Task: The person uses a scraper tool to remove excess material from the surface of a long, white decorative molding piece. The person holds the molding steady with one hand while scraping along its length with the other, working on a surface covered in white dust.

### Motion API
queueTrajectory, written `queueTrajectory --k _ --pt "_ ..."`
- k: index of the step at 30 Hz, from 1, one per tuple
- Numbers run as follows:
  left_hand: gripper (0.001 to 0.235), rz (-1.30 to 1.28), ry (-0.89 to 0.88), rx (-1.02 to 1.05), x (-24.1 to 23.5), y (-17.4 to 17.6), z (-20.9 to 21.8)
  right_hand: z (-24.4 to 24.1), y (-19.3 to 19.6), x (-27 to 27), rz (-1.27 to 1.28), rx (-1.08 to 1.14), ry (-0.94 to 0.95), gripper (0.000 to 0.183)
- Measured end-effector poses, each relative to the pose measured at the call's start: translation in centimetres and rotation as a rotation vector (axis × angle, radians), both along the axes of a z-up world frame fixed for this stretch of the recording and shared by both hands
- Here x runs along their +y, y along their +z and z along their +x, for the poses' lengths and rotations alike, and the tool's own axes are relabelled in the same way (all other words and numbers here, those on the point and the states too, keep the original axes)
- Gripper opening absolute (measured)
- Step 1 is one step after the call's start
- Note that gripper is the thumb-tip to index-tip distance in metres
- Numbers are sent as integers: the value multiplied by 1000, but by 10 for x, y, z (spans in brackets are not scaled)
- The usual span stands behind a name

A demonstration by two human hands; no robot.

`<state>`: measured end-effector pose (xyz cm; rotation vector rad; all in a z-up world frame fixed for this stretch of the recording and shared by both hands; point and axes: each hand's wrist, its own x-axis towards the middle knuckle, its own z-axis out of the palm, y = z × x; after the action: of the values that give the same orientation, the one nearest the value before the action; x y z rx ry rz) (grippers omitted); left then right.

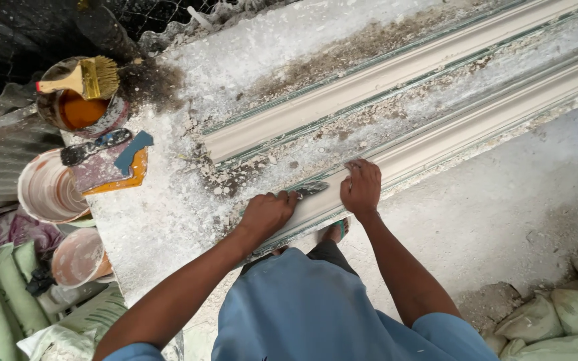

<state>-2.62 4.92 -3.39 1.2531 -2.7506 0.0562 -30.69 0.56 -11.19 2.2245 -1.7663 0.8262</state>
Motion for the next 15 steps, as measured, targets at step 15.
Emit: queueTrajectory --k 15 --pt "16 -43 -23 19 -36 -23 -54 -4 1 3 73 -48 19 36"
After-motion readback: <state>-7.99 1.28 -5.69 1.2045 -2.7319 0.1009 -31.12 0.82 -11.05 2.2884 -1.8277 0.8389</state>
